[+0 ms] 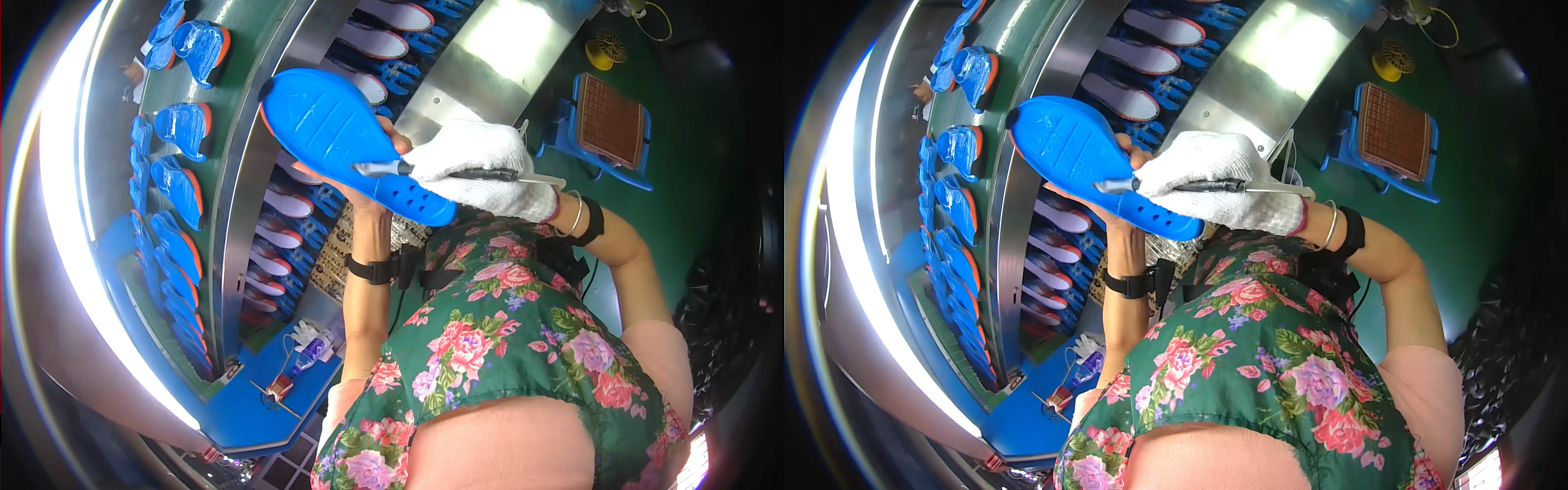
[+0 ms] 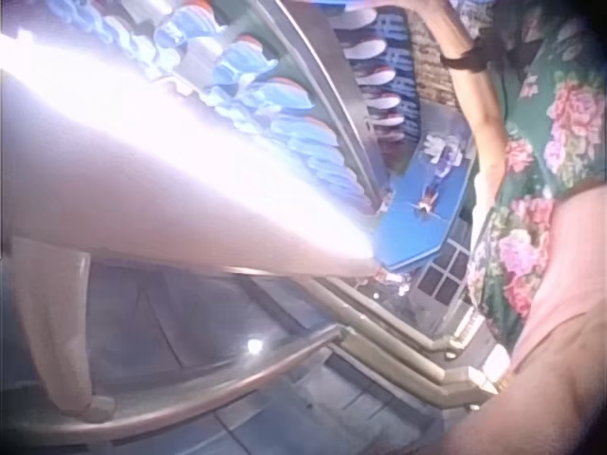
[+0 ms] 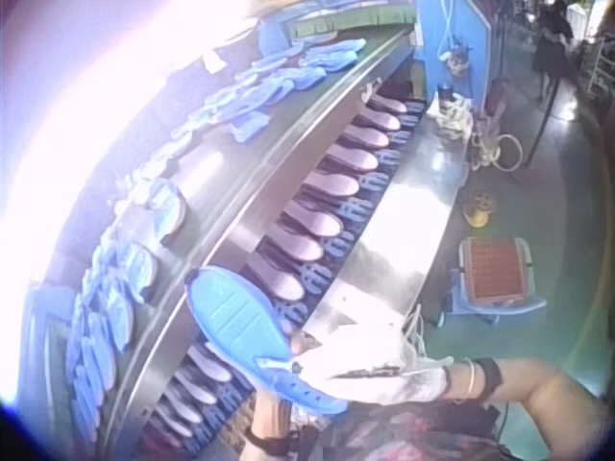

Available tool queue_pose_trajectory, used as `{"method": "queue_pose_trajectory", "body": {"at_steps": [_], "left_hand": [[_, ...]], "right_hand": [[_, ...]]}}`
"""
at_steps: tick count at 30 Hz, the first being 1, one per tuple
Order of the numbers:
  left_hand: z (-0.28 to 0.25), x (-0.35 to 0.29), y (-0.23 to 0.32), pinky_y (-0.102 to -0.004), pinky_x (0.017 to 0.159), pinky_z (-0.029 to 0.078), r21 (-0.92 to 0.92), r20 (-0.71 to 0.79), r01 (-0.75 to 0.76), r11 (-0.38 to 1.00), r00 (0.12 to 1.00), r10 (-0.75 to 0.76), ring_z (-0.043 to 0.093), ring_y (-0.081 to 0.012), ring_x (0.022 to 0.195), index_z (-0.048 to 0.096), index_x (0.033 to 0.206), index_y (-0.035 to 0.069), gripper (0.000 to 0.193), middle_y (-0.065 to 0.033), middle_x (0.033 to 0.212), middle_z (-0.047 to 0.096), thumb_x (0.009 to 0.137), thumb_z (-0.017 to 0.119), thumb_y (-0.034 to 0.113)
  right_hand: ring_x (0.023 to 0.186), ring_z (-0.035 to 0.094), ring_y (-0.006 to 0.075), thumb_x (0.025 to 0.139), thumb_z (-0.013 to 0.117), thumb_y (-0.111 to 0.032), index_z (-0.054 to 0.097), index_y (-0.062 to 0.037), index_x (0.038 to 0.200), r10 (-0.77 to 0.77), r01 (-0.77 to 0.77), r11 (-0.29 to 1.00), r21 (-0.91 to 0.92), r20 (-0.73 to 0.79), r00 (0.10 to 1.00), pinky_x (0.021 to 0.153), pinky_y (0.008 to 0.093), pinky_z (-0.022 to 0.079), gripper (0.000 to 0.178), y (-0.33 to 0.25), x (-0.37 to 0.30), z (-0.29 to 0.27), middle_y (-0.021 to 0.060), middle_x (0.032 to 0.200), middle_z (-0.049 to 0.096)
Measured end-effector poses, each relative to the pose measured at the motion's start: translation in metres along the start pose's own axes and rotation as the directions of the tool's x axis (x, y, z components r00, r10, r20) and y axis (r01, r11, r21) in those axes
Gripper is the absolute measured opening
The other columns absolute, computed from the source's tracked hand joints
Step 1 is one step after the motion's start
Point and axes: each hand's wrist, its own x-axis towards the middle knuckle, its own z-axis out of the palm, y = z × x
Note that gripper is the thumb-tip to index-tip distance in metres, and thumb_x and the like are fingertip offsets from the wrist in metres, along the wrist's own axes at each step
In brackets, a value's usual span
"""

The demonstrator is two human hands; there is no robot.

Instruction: Apply glue to the surface of blue shoe soles using a brush.

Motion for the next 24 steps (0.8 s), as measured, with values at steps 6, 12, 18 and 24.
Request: {"method": "queue_pose_trajectory", "body": {"at_steps": [6,12,18,24], "left_hand": [[0.013,0.023,0.000,-0.0358,0.065,0.044,-0.273,0.166,0.032,0.961,0.986,0.015,0.052,-0.0247,0.082,0.049,0.124,-0.008,0.121,-0.0142,0.098,0.060,0.066,0.050,0.098],[-0.007,0.027,0.013,-0.0395,0.064,0.049,-0.110,0.132,0.135,0.985,0.984,-0.121,0.054,-0.0286,0.085,0.048,0.129,-0.004,0.114,-0.0154,0.102,0.060,0.069,0.056,0.092],[0.008,0.027,0.018,-0.0439,0.056,0.054,-0.058,0.105,0.209,0.976,0.974,-0.202,0.059,-0.0337,0.069,0.044,0.142,0.006,0.110,-0.0222,0.108,0.061,0.076,0.042,0.094],[-0.006,0.045,0.023,-0.0473,0.065,0.061,0.049,0.078,0.509,0.859,0.856,-0.511,0.070,-0.0403,0.078,0.045,0.144,0.001,0.122,-0.0278,0.109,0.066,0.073,0.026,0.098]], "right_hand": [[0.085,0.071,0.0231,0.078,0.081,-0.007,0.077,-0.0073,0.097,-0.019,0.009,0.985,0.173,0.057,0.998,0.077,0.0350,0.057,0.019,-0.006,-0.012,-0.001,0.0093,0.096,0.075],[0.086,0.069,0.0285,0.078,0.079,-0.011,0.076,-0.0089,0.097,-0.204,0.208,0.963,-0.171,0.038,0.978,0.073,0.0382,0.057,0.019,0.005,-0.021,0.000,0.0090,0.100,0.074],[0.086,0.070,0.0265,0.081,0.076,-0.008,0.075,-0.0086,0.093,-0.029,0.019,0.987,0.157,0.063,0.998,0.073,0.0379,0.056,0.012,-0.001,-0.035,0.005,0.0096,0.099,0.075],[0.083,0.068,0.0260,0.085,0.072,-0.012,0.073,-0.0118,0.102,-0.177,0.226,0.970,-0.094,0.371,0.912,0.071,0.0350,0.055,0.017,0.008,-0.042,0.011,0.0084,0.103,0.072]]}}
